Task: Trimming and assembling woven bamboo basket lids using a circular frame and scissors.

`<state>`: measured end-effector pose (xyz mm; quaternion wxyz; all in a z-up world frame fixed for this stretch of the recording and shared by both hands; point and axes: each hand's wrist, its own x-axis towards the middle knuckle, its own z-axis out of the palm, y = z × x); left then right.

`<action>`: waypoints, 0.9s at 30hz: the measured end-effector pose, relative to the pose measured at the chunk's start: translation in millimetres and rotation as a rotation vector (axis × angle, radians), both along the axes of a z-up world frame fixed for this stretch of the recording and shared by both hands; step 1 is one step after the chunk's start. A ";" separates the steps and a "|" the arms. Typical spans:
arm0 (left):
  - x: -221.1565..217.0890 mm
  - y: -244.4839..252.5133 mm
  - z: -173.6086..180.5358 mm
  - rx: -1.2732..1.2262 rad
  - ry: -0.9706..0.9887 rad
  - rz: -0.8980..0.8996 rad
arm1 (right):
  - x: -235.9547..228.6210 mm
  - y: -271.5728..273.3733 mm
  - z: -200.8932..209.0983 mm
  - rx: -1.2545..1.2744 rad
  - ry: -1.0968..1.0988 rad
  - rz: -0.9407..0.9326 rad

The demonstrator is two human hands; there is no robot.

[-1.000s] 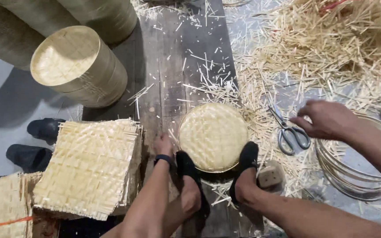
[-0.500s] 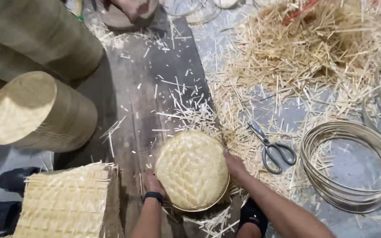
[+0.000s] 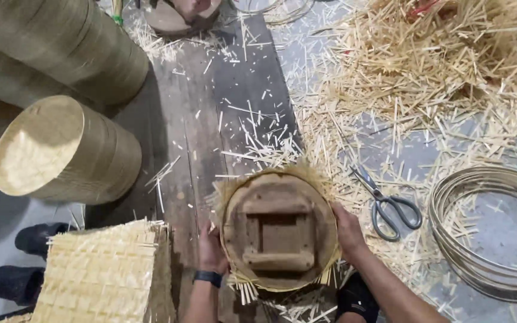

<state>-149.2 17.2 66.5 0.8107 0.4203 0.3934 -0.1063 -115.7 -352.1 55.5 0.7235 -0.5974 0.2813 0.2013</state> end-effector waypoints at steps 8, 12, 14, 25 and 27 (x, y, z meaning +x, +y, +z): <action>-13.8 -89.2 -5.4 1.412 -0.111 -0.237 | -3.4 -50.2 19.3 -0.843 0.081 0.281; 29.1 -173.1 -18.1 1.287 0.407 -0.550 | 15.5 -124.2 -22.0 -1.312 0.013 0.583; 51.7 -197.7 -12.9 1.245 0.610 -0.495 | 14.7 -145.3 -40.7 -1.251 0.097 0.648; 8.7 -215.8 -20.9 1.484 -0.216 -0.618 | -65.9 -185.9 -106.5 -0.386 0.293 0.434; 6.4 -215.4 -15.0 1.462 -0.231 -0.592 | -68.4 -161.1 -62.5 -0.775 0.181 0.646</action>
